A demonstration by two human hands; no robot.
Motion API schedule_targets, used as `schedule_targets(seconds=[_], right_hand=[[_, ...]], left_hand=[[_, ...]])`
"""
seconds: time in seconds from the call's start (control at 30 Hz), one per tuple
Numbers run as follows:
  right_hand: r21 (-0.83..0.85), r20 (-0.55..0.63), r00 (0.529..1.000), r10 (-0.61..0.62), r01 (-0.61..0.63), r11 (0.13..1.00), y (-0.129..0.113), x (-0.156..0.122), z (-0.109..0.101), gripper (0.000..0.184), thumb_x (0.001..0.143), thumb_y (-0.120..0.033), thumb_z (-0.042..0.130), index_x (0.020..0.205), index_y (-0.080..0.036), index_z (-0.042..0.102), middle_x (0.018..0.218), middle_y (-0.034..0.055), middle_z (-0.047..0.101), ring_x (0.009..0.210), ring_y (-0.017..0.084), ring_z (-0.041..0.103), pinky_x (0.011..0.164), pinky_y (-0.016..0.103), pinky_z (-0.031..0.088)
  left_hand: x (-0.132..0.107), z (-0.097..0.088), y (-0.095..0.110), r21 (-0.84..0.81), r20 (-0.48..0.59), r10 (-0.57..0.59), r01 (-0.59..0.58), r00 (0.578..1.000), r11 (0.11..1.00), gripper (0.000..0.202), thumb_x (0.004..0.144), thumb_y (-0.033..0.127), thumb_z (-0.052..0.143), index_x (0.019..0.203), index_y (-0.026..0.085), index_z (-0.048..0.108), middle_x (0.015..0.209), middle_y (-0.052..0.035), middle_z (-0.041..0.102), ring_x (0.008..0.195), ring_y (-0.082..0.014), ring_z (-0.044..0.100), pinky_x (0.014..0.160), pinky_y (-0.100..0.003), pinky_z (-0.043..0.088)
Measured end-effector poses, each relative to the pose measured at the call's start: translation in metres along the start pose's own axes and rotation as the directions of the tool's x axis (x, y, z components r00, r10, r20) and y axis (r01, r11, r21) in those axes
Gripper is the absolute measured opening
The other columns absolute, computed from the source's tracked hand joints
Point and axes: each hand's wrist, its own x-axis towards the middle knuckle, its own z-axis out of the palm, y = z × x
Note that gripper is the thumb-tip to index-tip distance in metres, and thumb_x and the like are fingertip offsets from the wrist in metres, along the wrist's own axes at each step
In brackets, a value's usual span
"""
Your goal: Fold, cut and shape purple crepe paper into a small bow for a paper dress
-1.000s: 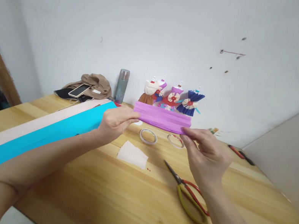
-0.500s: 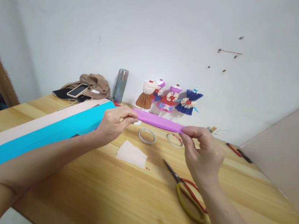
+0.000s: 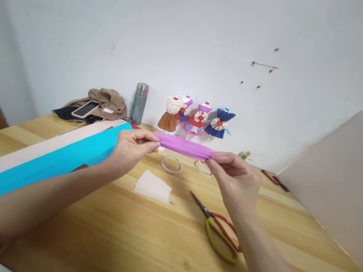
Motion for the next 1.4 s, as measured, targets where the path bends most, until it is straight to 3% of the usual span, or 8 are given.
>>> schedule_targets(seconds=[0.47,0.9,1.2,1.4], right_hand=[[-0.034,-0.049,0.998,0.036,-0.037,0.999,0.0036,-0.0025,0.0003,0.012,0.071,-0.032,0.078,0.067,-0.027,0.068,0.068,0.0019,0.069,0.059,0.019,0.061,0.055,0.035,0.049],[-0.017,-0.023,0.997,0.075,-0.076,0.997,0.0034,-0.0020,0.0000,0.019,0.066,-0.038,0.081,0.065,-0.023,0.068,0.066,0.0033,0.070,0.058,0.018,0.062,0.053,0.034,0.052],[0.076,0.019,0.996,0.084,-0.085,0.993,0.0048,0.0043,-0.0033,0.017,0.060,-0.032,0.085,0.060,-0.027,0.068,0.066,0.0034,0.069,0.059,0.019,0.062,0.052,0.034,0.054],[0.072,0.010,0.996,0.088,-0.088,0.994,0.0018,0.0039,-0.0031,0.018,0.061,-0.032,0.084,0.061,-0.026,0.067,0.064,0.0028,0.069,0.057,0.018,0.061,0.051,0.033,0.054]], left_hand=[[-0.0009,0.0023,0.0015,-0.003,-0.019,-0.018,0.018,1.000,1.000,0.009,0.063,0.023,0.075,0.065,0.017,0.069,0.061,-0.0002,0.070,0.059,-0.0128,0.066,0.064,-0.027,0.058],[0.0000,0.0028,0.0066,-0.019,-0.083,-0.173,0.172,0.981,0.985,0.014,0.060,0.026,0.077,0.063,0.016,0.068,0.054,0.0013,0.065,0.053,-0.0119,0.061,0.060,-0.027,0.055],[0.0027,-0.0010,0.0071,-0.022,0.001,-0.107,0.106,0.994,0.994,0.016,0.059,0.027,0.078,0.060,0.016,0.067,0.056,0.0015,0.064,0.054,-0.0110,0.059,0.060,-0.027,0.054],[0.0004,0.0006,0.0069,-0.031,-0.018,-0.100,0.099,0.995,0.995,0.018,0.061,0.030,0.078,0.064,0.016,0.068,0.052,0.0024,0.061,0.049,-0.0100,0.057,0.055,-0.025,0.052]])
